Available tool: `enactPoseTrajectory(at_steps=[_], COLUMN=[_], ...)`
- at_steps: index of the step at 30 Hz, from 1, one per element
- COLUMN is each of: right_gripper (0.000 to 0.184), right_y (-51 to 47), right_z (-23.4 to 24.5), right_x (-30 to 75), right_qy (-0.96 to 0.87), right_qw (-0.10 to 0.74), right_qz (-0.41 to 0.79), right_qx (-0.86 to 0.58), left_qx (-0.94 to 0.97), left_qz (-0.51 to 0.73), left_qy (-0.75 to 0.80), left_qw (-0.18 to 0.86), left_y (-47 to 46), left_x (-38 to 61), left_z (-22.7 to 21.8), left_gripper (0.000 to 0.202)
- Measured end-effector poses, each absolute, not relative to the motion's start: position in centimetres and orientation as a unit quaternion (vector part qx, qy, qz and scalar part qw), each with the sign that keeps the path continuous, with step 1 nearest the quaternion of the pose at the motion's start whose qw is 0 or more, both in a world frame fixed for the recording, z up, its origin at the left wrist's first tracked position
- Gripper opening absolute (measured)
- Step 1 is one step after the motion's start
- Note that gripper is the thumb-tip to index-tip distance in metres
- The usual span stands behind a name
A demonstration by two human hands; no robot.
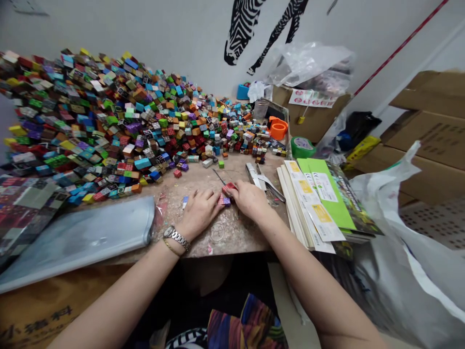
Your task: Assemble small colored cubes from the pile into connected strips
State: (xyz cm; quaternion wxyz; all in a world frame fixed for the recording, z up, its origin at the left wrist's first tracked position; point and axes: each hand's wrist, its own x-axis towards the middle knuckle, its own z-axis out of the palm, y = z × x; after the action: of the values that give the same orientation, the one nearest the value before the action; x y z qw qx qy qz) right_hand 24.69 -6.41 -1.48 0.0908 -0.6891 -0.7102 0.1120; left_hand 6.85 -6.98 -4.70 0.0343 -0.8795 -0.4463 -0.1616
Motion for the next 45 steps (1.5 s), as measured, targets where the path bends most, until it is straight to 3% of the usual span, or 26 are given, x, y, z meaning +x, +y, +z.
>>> enactPoseTrajectory(at_steps=[4,19,27,35,43,45], right_gripper=[0.029,0.01,0.014,0.023,0.049,0.044], right_y=[-7.1,-7.7,-8.0,-8.9,-5.2,-4.2], right_z=[-1.7,-2.8,-2.4,-0.1,-1.0,-1.3], right_x=[26.0,25.4,25.0,25.4,26.5,26.2], right_qy=[-0.737,-0.739,-0.76,-0.736,-0.852,-0.87], right_qw=[0.092,0.152,0.135,-0.004,0.068,0.055], right_qz=[0.112,0.119,0.098,0.077,0.003,0.021], right_qx=[-0.66,-0.645,-0.628,-0.672,-0.519,-0.489], left_qx=[-0.878,-0.879,-0.88,-0.88,-0.879,-0.879], left_qz=[-0.165,-0.169,-0.171,-0.166,-0.171,-0.172], left_qy=[-0.448,-0.445,-0.441,-0.444,-0.442,-0.443], left_qw=[0.034,0.04,0.047,0.041,0.045,0.046], left_y=[-7.0,-6.9,-6.9,-7.0,-6.9,-6.9], left_x=[6.9,6.9,6.9,6.9,6.9,6.9], left_z=[-4.7,-4.9,-4.9,-4.8,-4.9,-5.0], left_gripper=[0.029,0.03,0.031,0.031,0.03,0.03])
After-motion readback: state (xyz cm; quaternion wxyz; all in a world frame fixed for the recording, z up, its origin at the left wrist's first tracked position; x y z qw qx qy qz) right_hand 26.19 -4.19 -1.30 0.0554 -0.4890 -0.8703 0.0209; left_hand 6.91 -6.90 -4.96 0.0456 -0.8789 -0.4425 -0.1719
